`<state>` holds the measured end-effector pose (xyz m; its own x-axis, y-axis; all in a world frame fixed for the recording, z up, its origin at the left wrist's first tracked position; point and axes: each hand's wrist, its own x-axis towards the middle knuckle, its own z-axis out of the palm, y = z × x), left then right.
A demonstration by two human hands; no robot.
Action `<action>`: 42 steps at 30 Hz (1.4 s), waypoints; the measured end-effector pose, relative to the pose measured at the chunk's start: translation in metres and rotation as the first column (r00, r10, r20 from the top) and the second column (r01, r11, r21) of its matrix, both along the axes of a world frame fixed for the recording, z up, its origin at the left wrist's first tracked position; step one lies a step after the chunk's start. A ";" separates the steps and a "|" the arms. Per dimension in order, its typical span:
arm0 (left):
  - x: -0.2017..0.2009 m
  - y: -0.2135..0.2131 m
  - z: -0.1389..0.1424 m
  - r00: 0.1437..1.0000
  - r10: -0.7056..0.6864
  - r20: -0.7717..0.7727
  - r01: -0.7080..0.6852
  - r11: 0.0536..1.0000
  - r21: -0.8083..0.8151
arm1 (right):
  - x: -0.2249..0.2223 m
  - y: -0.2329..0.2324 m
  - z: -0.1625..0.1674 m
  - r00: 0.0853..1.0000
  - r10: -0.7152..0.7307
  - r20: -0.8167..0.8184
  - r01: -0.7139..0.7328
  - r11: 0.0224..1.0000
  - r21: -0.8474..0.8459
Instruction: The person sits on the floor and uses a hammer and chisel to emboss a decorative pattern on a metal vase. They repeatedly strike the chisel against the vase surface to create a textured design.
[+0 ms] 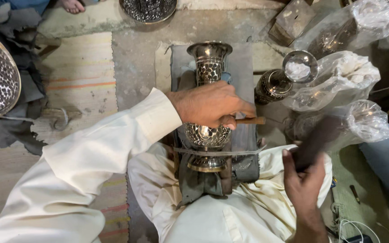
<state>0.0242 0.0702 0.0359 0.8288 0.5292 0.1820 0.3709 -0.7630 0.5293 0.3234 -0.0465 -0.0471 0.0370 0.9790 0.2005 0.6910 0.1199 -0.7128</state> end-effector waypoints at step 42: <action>0.012 0.009 0.000 0.999 -0.040 -0.036 0.041 0.999 0.016 | 0.001 0.001 -0.017 0.977 -0.022 -0.214 0.023 1.000 0.000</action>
